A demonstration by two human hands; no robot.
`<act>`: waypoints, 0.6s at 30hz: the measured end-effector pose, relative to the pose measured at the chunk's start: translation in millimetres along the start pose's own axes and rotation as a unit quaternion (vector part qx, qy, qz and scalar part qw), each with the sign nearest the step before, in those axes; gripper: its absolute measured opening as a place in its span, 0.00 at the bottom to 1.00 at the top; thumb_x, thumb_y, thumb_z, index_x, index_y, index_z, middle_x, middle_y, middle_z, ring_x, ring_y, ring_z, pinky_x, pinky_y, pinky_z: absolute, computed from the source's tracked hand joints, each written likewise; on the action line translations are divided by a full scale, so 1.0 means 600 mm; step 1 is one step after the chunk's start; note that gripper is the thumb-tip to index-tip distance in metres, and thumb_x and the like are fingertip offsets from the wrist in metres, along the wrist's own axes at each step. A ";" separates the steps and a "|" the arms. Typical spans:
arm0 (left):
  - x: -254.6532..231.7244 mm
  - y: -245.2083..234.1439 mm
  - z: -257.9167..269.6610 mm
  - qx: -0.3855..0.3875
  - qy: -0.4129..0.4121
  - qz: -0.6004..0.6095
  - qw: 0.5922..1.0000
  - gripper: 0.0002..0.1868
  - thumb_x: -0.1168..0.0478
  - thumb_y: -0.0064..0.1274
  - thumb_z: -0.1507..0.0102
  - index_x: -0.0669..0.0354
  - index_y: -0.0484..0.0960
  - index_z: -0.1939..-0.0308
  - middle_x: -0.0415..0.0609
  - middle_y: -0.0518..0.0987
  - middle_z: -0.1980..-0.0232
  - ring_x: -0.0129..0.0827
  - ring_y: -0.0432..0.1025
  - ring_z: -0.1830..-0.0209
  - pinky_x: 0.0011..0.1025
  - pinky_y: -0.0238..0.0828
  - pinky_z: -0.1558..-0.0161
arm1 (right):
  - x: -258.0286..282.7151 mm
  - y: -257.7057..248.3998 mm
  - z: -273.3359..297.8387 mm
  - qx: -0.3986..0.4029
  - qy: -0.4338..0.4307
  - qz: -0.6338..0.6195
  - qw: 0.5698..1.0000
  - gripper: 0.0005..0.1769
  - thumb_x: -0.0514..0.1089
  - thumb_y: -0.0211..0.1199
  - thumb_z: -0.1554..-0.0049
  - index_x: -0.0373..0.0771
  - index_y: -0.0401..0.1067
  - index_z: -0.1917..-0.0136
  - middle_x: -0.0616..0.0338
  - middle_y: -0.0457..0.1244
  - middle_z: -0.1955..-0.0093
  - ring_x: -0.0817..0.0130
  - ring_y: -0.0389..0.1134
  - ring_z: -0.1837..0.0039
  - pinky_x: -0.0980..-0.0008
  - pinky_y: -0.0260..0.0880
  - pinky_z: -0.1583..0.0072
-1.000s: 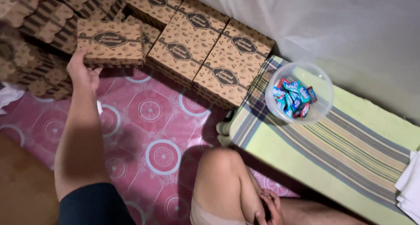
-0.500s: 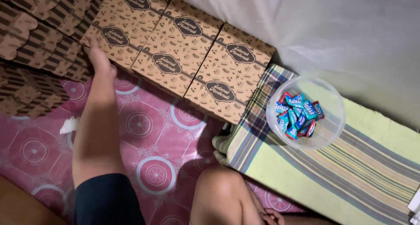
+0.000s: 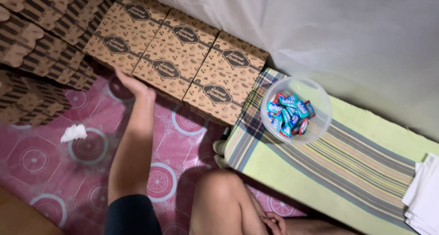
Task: A person is sitting on the floor, assembling a small cardboard box and filling it with various food items like snacks and a small drink cup.
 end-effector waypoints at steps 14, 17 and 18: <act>0.144 -0.117 0.181 -0.116 -0.114 -0.105 0.981 0.50 0.28 0.16 0.36 0.52 0.37 0.17 0.58 0.39 0.15 0.53 0.39 0.16 0.51 0.43 0.20 | 0.458 0.178 0.019 0.216 -0.205 0.187 0.936 0.32 0.51 0.66 0.49 0.32 0.73 0.35 0.42 0.58 0.32 0.49 0.62 0.31 0.53 0.63 0.32; 0.177 -0.169 0.273 -0.183 -0.142 -0.401 0.887 0.33 0.39 0.30 0.30 0.58 0.65 0.32 0.59 0.70 0.32 0.45 0.71 0.35 0.42 0.71 0.37 | 0.526 0.188 0.032 0.208 -0.212 0.220 0.929 0.31 0.48 0.66 0.47 0.34 0.70 0.33 0.45 0.58 0.30 0.50 0.64 0.32 0.58 0.66 0.33; 0.190 -0.208 0.285 -0.175 -0.143 -0.404 0.887 0.33 0.39 0.30 0.30 0.58 0.65 0.32 0.59 0.70 0.32 0.45 0.71 0.35 0.42 0.71 0.37 | 0.548 0.186 0.034 0.200 -0.213 0.219 0.931 0.31 0.48 0.66 0.47 0.34 0.70 0.33 0.45 0.58 0.30 0.50 0.64 0.32 0.58 0.66 0.33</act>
Point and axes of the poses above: each hand's wrist, its own z-axis away from the middle knuckle, its own y-axis out of the palm, x = y × z, the point moved 8 cm from there along -z, towards the middle knuckle
